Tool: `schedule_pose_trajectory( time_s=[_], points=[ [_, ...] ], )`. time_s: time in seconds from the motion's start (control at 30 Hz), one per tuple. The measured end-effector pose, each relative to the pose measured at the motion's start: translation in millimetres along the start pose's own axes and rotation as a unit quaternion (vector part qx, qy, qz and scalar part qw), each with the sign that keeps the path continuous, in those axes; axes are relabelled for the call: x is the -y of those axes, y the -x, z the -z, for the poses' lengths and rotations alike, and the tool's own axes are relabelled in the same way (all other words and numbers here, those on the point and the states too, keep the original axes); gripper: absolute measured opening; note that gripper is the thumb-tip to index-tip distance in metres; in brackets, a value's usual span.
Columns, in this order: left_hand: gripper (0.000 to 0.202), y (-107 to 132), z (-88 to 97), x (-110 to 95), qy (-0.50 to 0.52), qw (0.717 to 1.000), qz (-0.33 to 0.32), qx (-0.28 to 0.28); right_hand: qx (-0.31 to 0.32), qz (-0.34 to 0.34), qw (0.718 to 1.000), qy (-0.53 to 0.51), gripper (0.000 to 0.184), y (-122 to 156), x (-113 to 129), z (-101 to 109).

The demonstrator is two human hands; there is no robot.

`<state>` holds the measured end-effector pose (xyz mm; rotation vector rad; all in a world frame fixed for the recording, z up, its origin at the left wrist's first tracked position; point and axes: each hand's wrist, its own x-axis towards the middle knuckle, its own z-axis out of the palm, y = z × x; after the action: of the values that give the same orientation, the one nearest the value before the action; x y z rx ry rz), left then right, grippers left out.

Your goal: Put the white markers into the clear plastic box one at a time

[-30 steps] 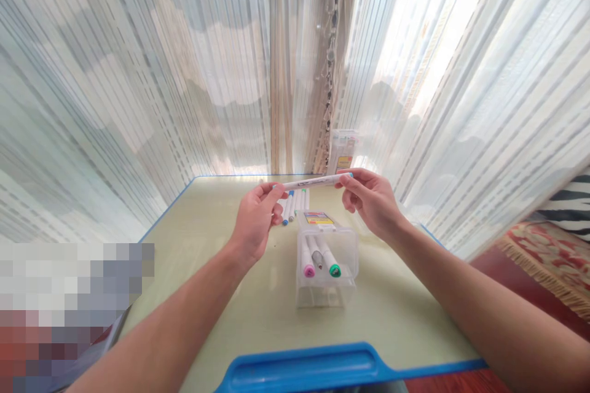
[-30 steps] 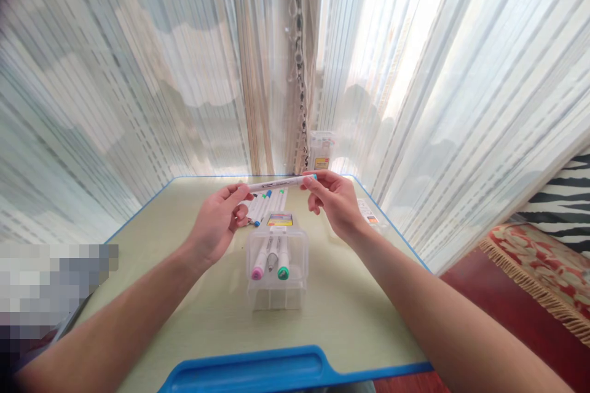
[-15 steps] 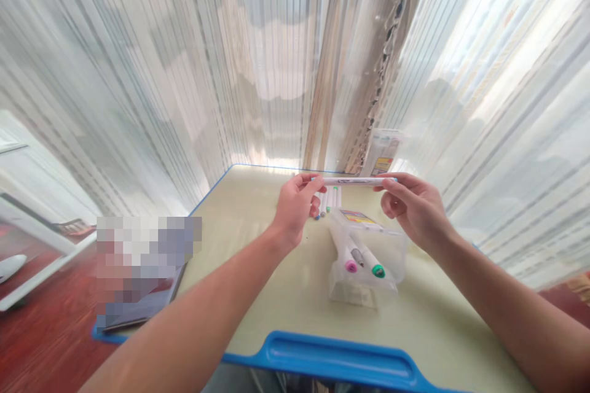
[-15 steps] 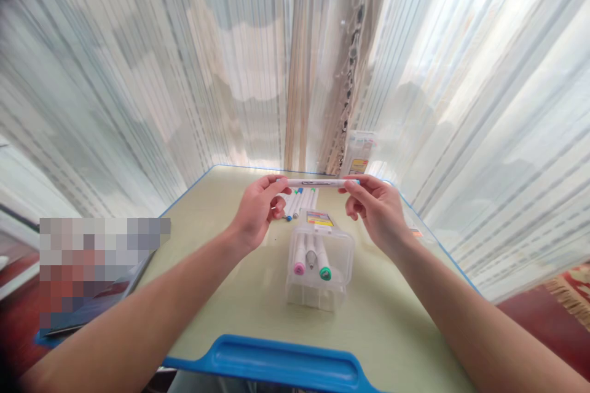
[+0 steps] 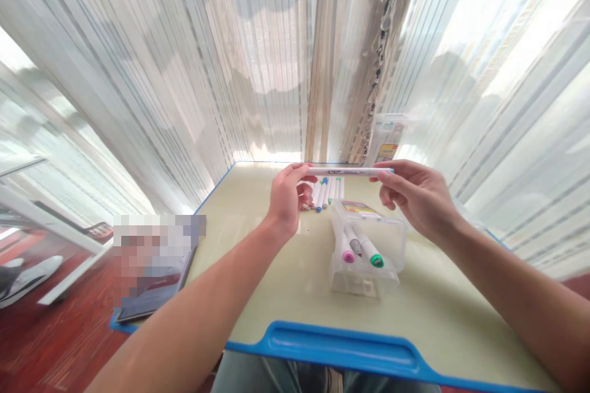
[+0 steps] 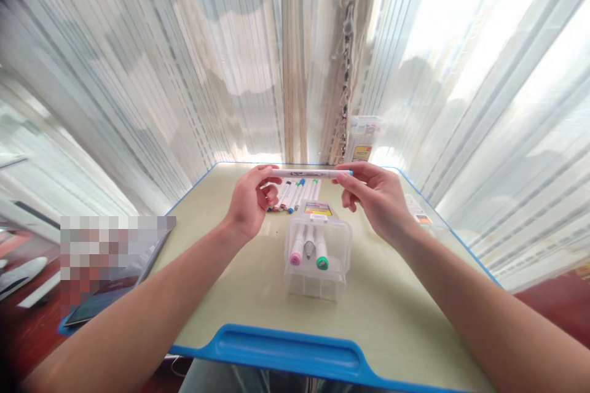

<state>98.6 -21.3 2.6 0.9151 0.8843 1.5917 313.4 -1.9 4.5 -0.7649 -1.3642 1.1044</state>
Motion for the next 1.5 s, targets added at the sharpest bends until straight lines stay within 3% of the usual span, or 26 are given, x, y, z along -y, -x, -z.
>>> schedule_pose_trajectory(
  time_s=[1.1, 1.5],
  points=[
    [0.016, 0.8, -0.6, -4.6, 0.001, 1.0, -0.007, -0.001, 0.008, 0.028, 0.998, 0.046, 0.032, -0.9, -0.7, 1.2],
    [0.023, -0.6, -0.7, -1.9, -0.011, 1.0, -0.022, -0.007, -0.004, 0.042, 0.997, 0.072, 0.033, -2.0, 0.2, 0.9]
  ],
)
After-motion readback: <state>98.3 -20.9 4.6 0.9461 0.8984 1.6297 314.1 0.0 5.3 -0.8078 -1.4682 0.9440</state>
